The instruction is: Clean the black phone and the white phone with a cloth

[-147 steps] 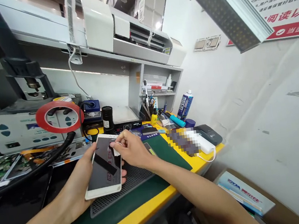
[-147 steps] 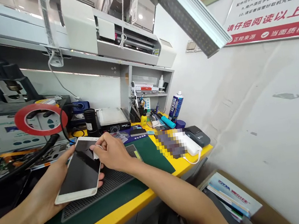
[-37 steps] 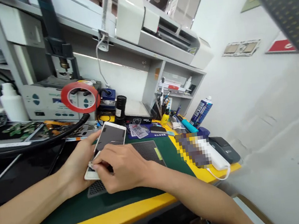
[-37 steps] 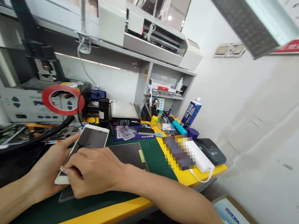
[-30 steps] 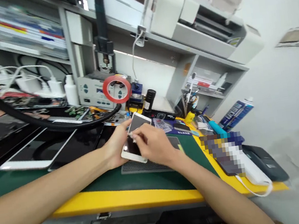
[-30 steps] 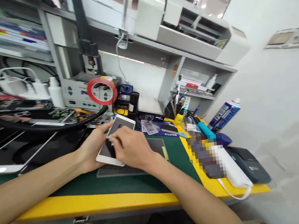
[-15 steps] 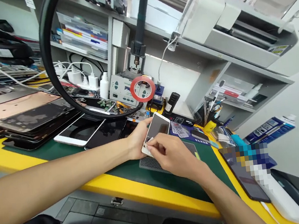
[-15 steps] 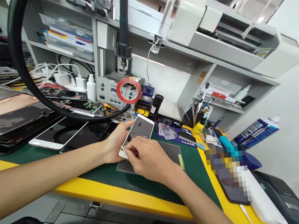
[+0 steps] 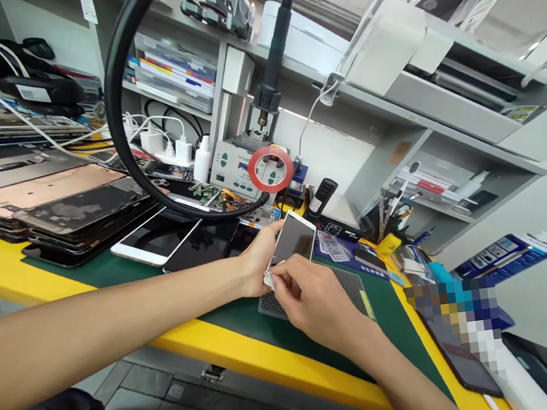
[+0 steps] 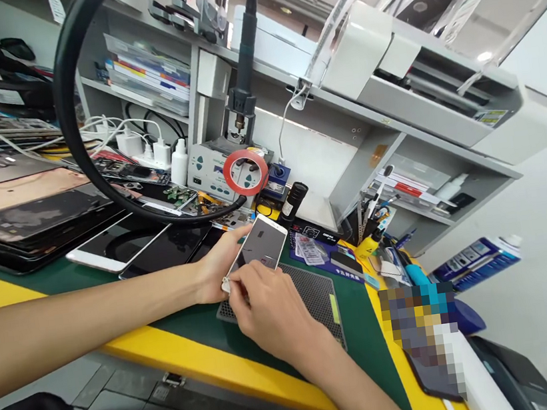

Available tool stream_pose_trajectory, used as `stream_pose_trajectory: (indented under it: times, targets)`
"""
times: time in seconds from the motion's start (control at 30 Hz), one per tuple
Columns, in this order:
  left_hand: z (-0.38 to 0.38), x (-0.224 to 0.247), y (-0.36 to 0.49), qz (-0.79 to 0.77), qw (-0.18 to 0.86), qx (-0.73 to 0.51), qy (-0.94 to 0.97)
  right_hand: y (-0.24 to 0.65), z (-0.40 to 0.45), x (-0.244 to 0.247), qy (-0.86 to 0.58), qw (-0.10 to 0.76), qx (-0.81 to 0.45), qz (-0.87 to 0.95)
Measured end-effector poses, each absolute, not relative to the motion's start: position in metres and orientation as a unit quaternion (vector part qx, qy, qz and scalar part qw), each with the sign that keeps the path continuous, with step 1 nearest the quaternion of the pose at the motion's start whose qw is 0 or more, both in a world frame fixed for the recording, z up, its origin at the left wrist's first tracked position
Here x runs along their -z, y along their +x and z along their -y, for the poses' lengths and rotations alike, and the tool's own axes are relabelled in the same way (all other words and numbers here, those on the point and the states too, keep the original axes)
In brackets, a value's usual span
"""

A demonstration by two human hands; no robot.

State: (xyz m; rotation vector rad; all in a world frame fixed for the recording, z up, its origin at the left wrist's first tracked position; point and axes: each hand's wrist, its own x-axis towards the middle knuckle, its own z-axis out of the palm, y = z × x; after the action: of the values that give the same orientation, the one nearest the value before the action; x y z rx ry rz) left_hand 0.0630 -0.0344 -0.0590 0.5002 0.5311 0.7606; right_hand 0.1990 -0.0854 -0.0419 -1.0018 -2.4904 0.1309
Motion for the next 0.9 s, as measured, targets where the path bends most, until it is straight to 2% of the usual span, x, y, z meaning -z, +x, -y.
stream_pose_trajectory:
  times: [0.13,0.27,0.4,0.63,0.9]
  targets:
    - [0.034,0.059,0.064,-0.234,0.865,-0.374,0.237,0.212,0.087,0.025,-0.393,0.152,-0.130,0.898]
    - [0.034,0.058,0.064,-0.265,0.858,-0.372,0.234,0.223,0.084,0.018,-0.428,0.147,-0.129,0.882]
    - [0.035,0.057,0.063,-0.266,0.857,-0.355,0.261,0.227,0.068,0.024,-0.468,0.209,-0.087,0.854]
    - [0.039,0.055,0.063,-0.243,0.869,-0.295,0.315,0.245,0.032,0.028,-0.528,0.373,-0.007,0.763]
    - [0.048,0.051,0.064,-0.307,0.835,-0.251,0.380,0.233,0.037,0.027,-0.454,0.426,0.034,0.782]
